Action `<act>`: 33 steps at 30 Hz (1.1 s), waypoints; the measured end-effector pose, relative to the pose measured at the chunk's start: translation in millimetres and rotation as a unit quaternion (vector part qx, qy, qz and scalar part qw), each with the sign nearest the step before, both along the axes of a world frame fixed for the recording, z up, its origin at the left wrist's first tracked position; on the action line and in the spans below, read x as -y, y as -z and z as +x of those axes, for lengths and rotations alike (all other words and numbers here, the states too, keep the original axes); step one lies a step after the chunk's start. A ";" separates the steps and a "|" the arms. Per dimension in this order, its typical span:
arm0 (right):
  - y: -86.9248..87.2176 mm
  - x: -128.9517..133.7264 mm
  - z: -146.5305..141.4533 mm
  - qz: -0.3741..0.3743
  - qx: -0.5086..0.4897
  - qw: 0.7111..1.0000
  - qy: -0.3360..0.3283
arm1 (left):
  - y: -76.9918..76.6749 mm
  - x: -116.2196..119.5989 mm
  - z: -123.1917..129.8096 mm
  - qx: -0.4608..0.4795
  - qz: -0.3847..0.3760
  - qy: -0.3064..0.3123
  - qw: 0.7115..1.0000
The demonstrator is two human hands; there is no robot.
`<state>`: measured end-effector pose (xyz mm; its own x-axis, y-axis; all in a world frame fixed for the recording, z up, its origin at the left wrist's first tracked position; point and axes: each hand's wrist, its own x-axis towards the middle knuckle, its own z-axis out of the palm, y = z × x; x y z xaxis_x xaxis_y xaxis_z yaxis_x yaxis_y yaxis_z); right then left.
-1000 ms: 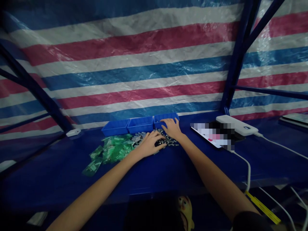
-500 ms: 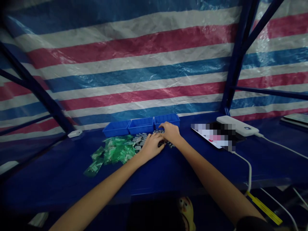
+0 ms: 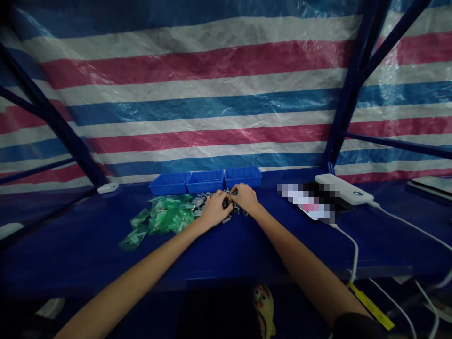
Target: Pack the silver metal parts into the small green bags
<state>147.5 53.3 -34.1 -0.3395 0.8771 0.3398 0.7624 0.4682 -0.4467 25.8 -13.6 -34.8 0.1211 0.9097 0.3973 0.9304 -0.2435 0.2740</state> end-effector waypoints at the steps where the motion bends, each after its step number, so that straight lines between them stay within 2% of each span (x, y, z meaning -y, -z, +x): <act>1: 0.0 0.3 0.0 0.003 -0.009 1.000 0.001 | 1.6 -1.5 -0.7 0.007 -0.001 -0.004 1.000; 3: -1.4 0.2 0.7 0.009 -0.037 0.999 0.004 | 3.2 -4.0 -1.7 0.049 0.005 -0.012 0.999; 6: -6.9 -3.1 2.5 -0.002 -0.127 0.992 0.003 | 0.8 -6.3 -2.7 0.169 0.022 -0.033 0.985; 8: -11.6 -6.0 2.5 -0.052 -0.214 0.975 -0.010 | -2.5 -6.8 -3.5 0.237 0.033 -0.044 0.970; 10: -15.5 -6.7 0.4 -0.137 -0.290 0.947 -0.034 | -5.2 -6.7 -4.3 0.273 0.044 -0.044 0.960; 12: -17.6 -4.3 -3.4 -0.215 -0.339 0.913 -0.070 | -6.3 -6.5 -4.8 0.283 0.053 -0.030 0.957; 14: -17.9 0.1 -7.6 -0.263 -0.371 0.884 -0.108 | -6.4 -6.4 -4.9 0.279 0.061 -0.012 0.958; 22: -20.1 12.5 -15.7 -0.320 -0.481 0.797 -0.175 | -6.4 -4.3 -3.8 0.290 0.086 -0.003 0.953; 30: -12.1 11.1 -21.2 -0.331 -0.471 0.792 -0.204 | 0.9 -5.2 -0.9 0.337 0.030 0.004 0.941; 33: -13.0 -0.2 -12.0 -0.320 -0.475 0.804 -0.163 | -1.5 -3.8 0.0 0.350 0.025 0.004 0.937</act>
<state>135.6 53.5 -21.1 -0.4399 0.8929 0.0963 -0.1807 0.0170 -0.9834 25.8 -9.8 -33.3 -0.1789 0.8875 0.4246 0.5261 -0.2784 0.8036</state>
